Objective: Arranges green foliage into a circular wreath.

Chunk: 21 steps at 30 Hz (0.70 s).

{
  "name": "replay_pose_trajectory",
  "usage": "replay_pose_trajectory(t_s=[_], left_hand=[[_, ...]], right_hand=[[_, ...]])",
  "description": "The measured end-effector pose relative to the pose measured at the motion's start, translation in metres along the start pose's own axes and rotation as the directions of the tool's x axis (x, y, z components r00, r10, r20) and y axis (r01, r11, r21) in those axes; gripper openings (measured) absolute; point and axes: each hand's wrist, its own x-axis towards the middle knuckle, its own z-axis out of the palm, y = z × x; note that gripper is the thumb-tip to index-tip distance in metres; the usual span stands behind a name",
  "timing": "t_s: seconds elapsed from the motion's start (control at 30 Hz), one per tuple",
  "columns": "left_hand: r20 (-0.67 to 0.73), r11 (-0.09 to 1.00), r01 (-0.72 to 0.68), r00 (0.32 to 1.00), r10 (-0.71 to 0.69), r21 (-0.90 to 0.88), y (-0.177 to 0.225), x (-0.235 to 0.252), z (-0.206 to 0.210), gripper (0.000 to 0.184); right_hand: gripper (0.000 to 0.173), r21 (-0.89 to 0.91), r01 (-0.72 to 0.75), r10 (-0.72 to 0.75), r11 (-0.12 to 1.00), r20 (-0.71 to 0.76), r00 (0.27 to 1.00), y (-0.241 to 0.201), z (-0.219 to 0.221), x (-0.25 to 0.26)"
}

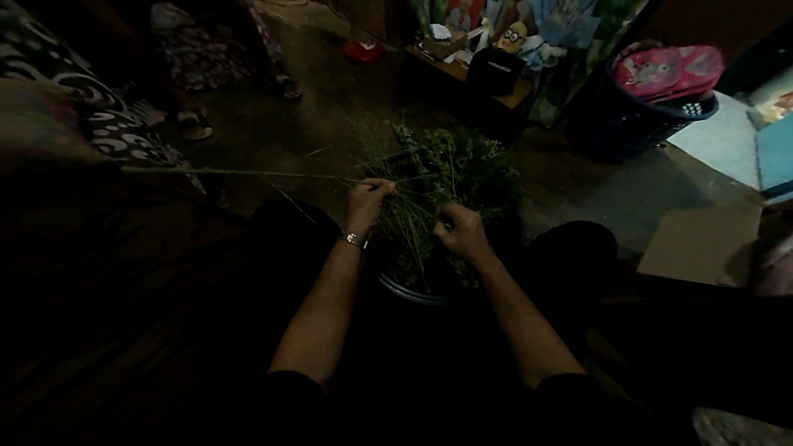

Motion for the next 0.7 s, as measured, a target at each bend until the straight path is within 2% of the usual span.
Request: replay_pose_trajectory(t_s=[0.2, 0.33, 0.43, 0.57, 0.7], left_hand=[[-0.104, 0.99, -0.054, 0.994, 0.04, -0.13, 0.003, 0.01, -0.024, 0.009], [-0.137, 0.989, -0.085, 0.988, 0.068, -0.122, 0.012, 0.01, -0.034, 0.009], [-0.047, 0.993, -0.078, 0.996, 0.074, -0.091, 0.015, 0.005, -0.032, 0.01], [0.061, 0.991, -0.09, 0.993, 0.097, -0.099, 0.011, 0.002, -0.026, 0.007], [0.154, 0.989, -0.068, 0.984, 0.087, -0.129, 0.009, -0.002, -0.021, 0.005]], right_hand=[[0.015, 0.014, -0.203, 0.2, 0.979, 0.097, 0.975, 0.006, -0.034, 0.003], [0.016, -0.045, -0.346, 0.349, 0.937, 0.134, 0.928, 0.017, -0.053, 0.007], [0.027, -0.105, -0.264, 0.276, 0.959, 0.12, 0.954, 0.026, -0.049, 0.007], [0.031, -0.106, -0.166, 0.167, 0.98, 0.007, 0.986, 0.029, -0.027, 0.006], [0.04, -0.024, -0.185, 0.186, 0.982, 0.075, 0.98, 0.023, -0.019, 0.01]])
